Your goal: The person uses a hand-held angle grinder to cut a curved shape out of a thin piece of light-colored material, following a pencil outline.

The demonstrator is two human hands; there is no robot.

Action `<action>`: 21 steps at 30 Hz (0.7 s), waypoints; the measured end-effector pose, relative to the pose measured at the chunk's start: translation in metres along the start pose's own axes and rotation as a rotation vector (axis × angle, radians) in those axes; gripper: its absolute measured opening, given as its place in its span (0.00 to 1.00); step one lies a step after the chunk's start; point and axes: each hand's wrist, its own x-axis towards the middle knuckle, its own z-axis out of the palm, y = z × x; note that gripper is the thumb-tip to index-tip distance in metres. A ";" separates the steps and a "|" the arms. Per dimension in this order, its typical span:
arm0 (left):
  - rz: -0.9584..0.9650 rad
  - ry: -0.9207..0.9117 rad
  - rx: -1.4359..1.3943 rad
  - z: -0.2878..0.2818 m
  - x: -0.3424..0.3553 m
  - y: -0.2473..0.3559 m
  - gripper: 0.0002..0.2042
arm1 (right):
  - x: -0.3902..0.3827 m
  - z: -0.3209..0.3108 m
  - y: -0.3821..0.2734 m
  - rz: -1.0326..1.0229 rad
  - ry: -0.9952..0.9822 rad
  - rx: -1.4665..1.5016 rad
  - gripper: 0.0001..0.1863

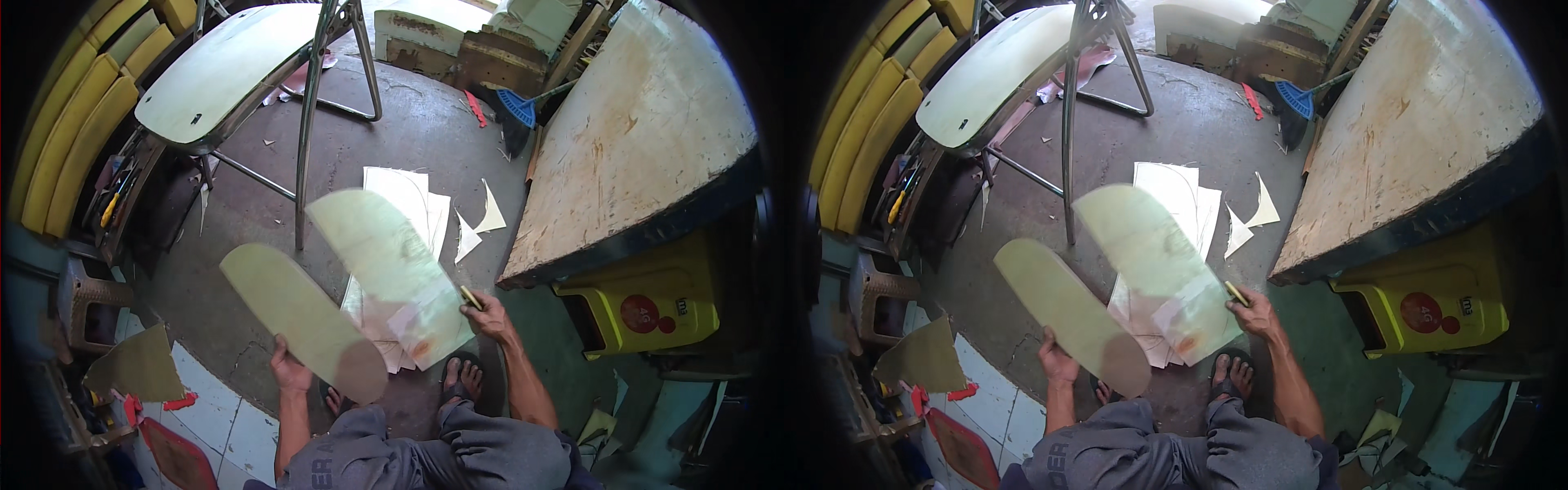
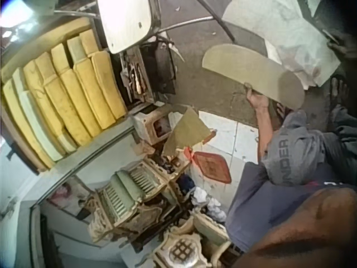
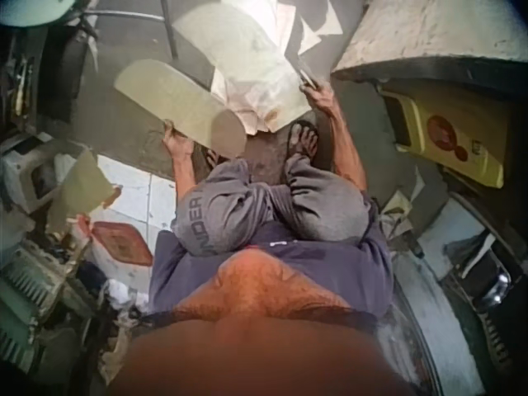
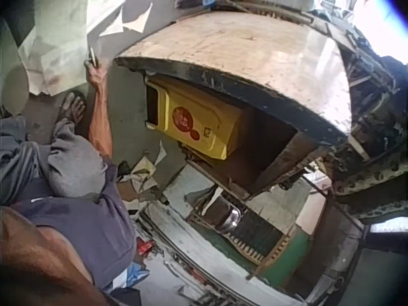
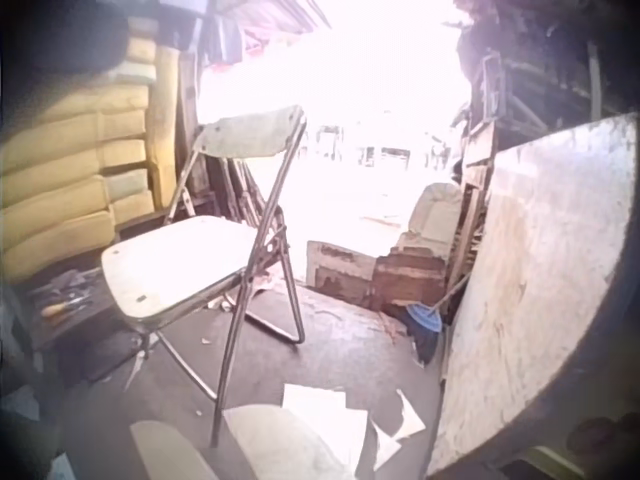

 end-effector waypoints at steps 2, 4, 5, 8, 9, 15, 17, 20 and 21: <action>0.073 0.075 -0.022 -0.017 -0.010 0.022 0.26 | 0.001 0.018 -0.011 0.041 -0.085 -0.046 0.22; 0.126 0.148 -0.063 -0.033 -0.022 0.041 0.25 | 0.006 0.027 -0.011 0.012 -0.147 -0.099 0.22; 0.140 0.186 -0.045 -0.041 -0.030 0.053 0.24 | 0.010 0.031 -0.016 0.008 -0.186 -0.102 0.21; 0.176 0.268 -0.021 -0.059 -0.035 0.075 0.23 | 0.020 0.031 -0.059 -0.065 -0.251 -0.253 0.17; 0.181 0.319 -0.020 -0.055 -0.037 0.075 0.23 | 0.025 0.030 -0.070 -0.119 -0.256 -0.278 0.17; 0.214 0.399 -0.023 -0.065 -0.014 0.070 0.24 | 0.049 0.045 -0.083 -0.187 0.042 -0.198 0.17; 0.274 0.464 0.091 -0.086 -0.005 0.076 0.24 | 0.048 0.052 -0.083 -0.176 0.127 -0.174 0.18; 0.253 0.542 0.063 -0.091 0.003 0.070 0.23 | 0.032 0.046 -0.055 -0.090 0.168 -0.179 0.20; 0.251 0.540 0.046 -0.094 0.002 0.067 0.23 | 0.027 0.044 -0.041 -0.023 0.168 -0.183 0.22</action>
